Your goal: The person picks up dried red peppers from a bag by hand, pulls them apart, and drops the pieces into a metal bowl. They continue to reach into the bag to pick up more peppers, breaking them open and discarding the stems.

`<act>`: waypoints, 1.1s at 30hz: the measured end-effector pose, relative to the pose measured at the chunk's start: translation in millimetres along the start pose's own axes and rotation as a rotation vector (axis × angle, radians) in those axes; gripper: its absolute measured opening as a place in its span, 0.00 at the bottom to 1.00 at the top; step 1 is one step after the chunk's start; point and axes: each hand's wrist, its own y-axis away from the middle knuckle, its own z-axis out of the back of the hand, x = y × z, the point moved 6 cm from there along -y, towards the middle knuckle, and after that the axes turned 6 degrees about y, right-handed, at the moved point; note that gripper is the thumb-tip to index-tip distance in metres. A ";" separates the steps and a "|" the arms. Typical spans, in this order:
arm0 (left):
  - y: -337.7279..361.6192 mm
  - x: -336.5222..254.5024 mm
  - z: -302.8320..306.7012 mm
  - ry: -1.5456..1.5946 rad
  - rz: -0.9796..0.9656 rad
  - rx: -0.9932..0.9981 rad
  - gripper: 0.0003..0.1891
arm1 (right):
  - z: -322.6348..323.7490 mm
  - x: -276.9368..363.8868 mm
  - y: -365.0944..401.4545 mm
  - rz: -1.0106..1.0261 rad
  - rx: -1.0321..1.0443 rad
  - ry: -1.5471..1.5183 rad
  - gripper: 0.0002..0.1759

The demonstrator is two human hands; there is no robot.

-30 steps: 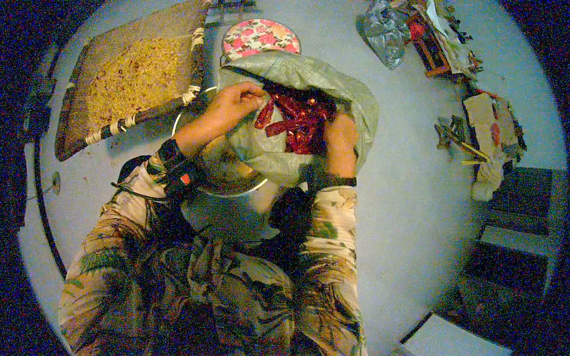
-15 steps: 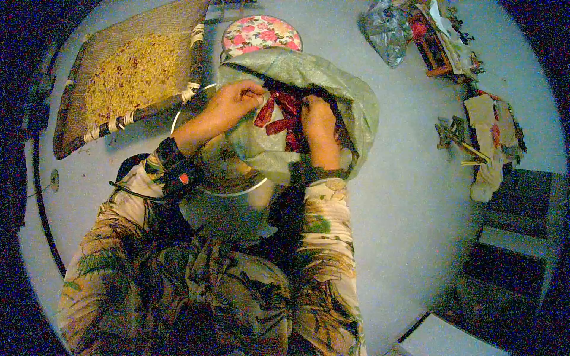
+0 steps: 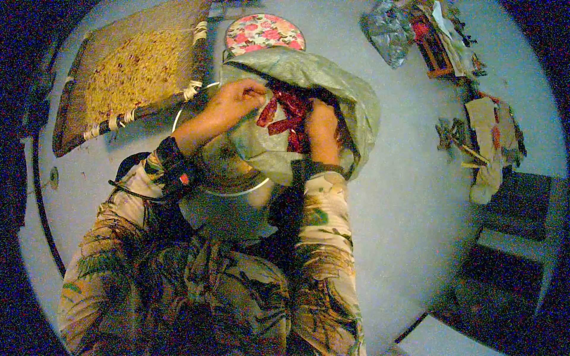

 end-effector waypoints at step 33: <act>-4.5 15.5 -22.2 0.222 0.070 0.106 0.12 | 51.3 22.1 12.8 -0.033 0.093 -0.954 0.10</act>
